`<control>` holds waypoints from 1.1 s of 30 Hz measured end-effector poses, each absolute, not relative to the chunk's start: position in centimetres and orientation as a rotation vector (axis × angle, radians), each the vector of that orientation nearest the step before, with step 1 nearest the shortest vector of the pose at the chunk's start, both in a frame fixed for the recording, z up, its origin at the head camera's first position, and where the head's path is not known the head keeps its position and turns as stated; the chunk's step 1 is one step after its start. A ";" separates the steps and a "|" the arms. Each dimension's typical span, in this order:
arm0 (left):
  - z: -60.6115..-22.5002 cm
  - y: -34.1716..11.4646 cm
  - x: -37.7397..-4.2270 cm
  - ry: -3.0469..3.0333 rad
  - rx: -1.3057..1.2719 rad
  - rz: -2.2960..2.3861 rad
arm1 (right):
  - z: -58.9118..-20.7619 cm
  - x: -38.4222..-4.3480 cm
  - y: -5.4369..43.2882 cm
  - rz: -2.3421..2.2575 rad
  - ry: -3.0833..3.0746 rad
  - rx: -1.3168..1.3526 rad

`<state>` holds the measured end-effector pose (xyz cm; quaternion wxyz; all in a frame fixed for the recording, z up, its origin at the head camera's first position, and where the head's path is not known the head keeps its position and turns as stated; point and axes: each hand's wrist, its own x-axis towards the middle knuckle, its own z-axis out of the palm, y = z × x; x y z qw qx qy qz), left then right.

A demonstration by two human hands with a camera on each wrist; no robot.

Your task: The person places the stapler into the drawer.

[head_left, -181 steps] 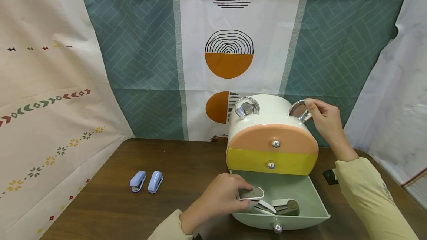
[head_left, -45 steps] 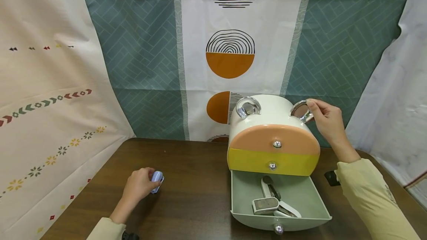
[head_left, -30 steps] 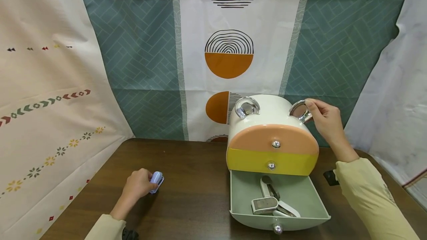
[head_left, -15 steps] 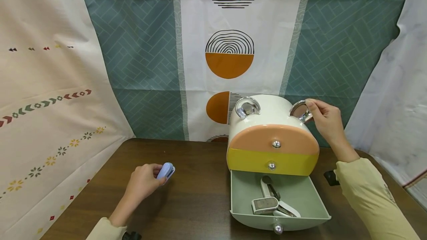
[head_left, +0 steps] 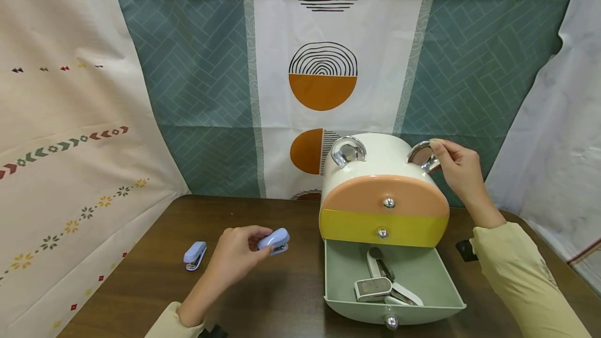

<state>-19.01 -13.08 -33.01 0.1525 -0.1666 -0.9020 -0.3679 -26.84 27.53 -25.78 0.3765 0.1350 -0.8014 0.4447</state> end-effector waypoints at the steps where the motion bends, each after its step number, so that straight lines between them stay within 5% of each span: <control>1: -32.9 -12.6 -18.9 -2.572 -0.512 -1.085 | -25.7 -26.8 27.5 1.136 -2.051 0.344; 15: -33.0 -7.0 -18.2 -2.454 -0.950 -1.223 | -25.7 -26.7 27.5 1.134 -2.055 0.341; 33: -33.9 -2.0 -18.6 -2.643 -1.372 -0.463 | -25.7 -26.7 27.6 1.139 -2.058 0.334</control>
